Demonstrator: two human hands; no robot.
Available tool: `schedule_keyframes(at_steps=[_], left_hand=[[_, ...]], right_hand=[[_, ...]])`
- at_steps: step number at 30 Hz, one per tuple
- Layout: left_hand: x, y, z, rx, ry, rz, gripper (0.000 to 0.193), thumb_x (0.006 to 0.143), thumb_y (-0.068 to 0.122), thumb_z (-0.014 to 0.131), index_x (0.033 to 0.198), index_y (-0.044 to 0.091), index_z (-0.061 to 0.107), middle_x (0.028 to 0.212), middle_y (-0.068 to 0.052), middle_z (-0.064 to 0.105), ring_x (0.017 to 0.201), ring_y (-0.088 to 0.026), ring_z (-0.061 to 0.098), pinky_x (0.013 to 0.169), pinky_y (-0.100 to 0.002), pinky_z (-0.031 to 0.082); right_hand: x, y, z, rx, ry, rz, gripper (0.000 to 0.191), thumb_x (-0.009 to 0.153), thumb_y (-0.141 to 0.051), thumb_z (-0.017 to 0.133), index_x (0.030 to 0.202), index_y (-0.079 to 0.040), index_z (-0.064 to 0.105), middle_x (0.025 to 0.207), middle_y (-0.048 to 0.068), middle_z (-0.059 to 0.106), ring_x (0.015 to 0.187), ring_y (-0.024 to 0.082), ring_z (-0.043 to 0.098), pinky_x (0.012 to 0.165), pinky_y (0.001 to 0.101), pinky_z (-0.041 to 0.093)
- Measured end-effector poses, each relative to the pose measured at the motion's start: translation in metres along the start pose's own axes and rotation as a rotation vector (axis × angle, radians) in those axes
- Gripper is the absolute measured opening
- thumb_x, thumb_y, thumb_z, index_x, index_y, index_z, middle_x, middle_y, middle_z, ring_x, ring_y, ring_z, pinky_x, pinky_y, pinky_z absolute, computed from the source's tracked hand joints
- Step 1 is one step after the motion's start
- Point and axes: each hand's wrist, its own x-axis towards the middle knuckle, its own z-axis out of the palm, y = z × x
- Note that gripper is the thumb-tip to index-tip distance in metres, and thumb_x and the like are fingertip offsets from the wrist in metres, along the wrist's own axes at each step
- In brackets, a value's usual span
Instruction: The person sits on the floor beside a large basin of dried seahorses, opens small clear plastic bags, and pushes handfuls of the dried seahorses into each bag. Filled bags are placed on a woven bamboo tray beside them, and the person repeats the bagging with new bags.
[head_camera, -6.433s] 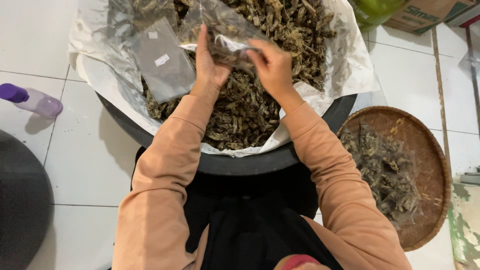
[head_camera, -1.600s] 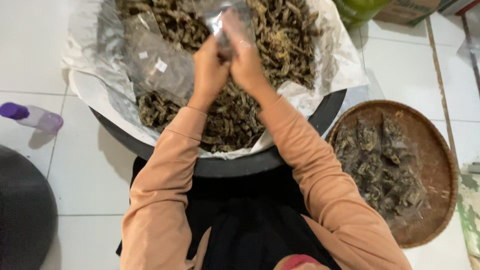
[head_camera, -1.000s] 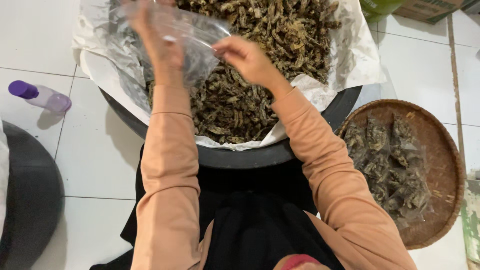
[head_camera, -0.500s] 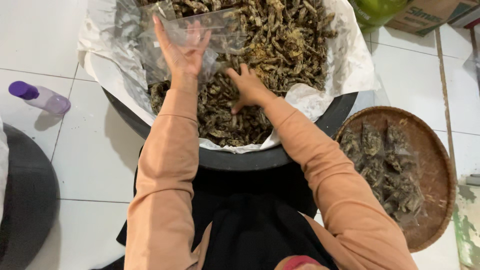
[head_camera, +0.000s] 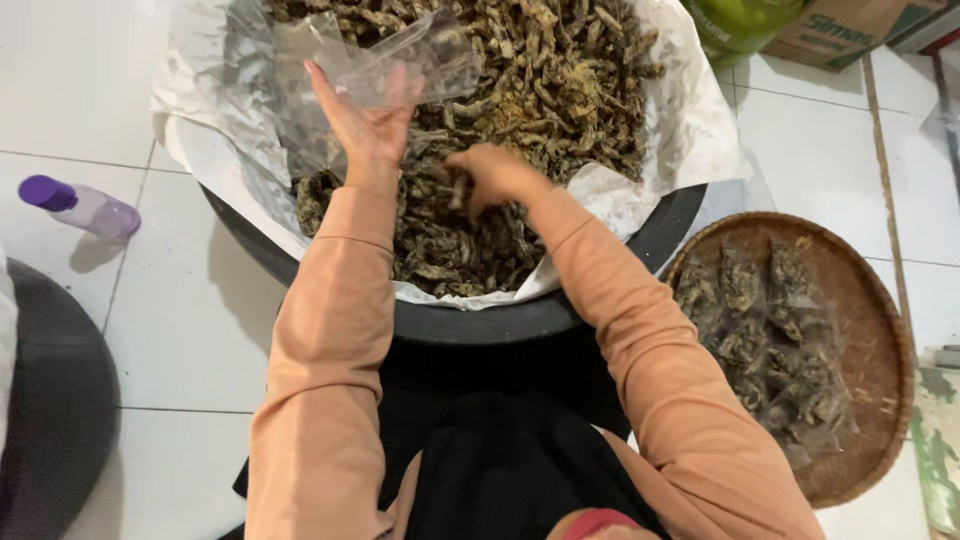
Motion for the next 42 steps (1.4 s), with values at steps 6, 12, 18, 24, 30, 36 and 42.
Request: schedule_keyframes(at_steps=[6,12,18,24,30,36,42], left_hand=[[0.005,-0.005,-0.005,0.027,-0.015,0.014,0.126,0.065,0.065,0.082,0.158,0.034,0.002,0.161,-0.022,0.008,0.139,-0.051,0.039,0.111,-0.075,0.039],[-0.006,-0.028,-0.008,0.096,0.063,0.045,0.119,0.068,0.065,0.079,0.157,0.045,0.003,0.165,-0.009,-0.001,0.147,-0.05,0.024,0.114,-0.074,0.038],[-0.003,-0.025,-0.011,0.123,0.085,0.09,0.116,0.068,0.066,0.08,0.157,0.042,0.009,0.165,-0.004,0.0,0.145,-0.051,0.024,0.109,-0.077,0.037],[-0.001,-0.02,-0.012,0.144,0.106,0.087,0.115,0.067,0.065,0.077,0.158,0.04,0.01,0.166,-0.009,0.007,0.145,-0.049,0.027,0.11,-0.078,0.035],[-0.017,-0.042,-0.001,0.158,0.095,-0.054,0.116,0.068,0.068,0.073,0.158,0.045,0.004,0.163,-0.013,-0.003,0.144,-0.046,0.028,0.113,-0.076,0.037],[-0.027,-0.048,0.008,0.16,0.126,-0.126,0.114,0.074,0.069,0.065,0.158,0.041,-0.006,0.16,-0.031,-0.005,0.138,-0.049,0.044,0.111,-0.071,0.04],[-0.03,-0.045,0.016,0.234,0.153,-0.067,0.113,0.074,0.071,0.061,0.158,0.031,-0.002,0.154,-0.032,0.006,0.123,-0.047,0.054,0.108,-0.072,0.045]], right_hand=[[-0.042,0.031,-0.075,0.513,0.524,0.029,0.049,0.073,-0.005,0.09,0.118,-0.014,0.072,0.112,0.005,0.077,0.103,0.019,0.075,0.094,0.0361,0.06],[-0.057,0.038,-0.093,0.739,1.023,-0.427,0.05,0.093,0.007,0.09,0.133,-0.009,0.064,0.125,0.006,0.072,0.116,0.021,0.072,0.104,0.037,0.062],[-0.063,0.054,-0.095,0.958,0.887,-0.297,0.047,0.095,0.007,0.082,0.137,-0.001,0.063,0.126,0.005,0.071,0.111,0.015,0.07,0.098,0.033,0.062],[-0.065,0.054,-0.095,0.882,1.038,-0.315,0.037,0.098,0.011,0.077,0.133,0.0,0.069,0.122,0.004,0.072,0.103,0.012,0.069,0.091,0.0289,0.06],[-0.048,0.032,-0.087,0.75,1.16,-0.541,0.037,0.099,0.009,0.08,0.132,-0.005,0.069,0.116,0.001,0.074,0.099,0.012,0.071,0.088,0.0293,0.061],[-0.044,0.019,-0.078,0.645,1.218,-0.531,0.044,0.098,0.004,0.082,0.134,-0.013,0.066,0.123,0.001,0.07,0.105,0.012,0.068,0.095,0.0298,0.06],[-0.047,0.03,-0.088,1.303,1.089,-0.697,0.031,0.098,0.002,0.078,0.124,-0.01,0.07,0.109,0.003,0.072,0.1,0.016,0.068,0.089,0.0329,0.06]])
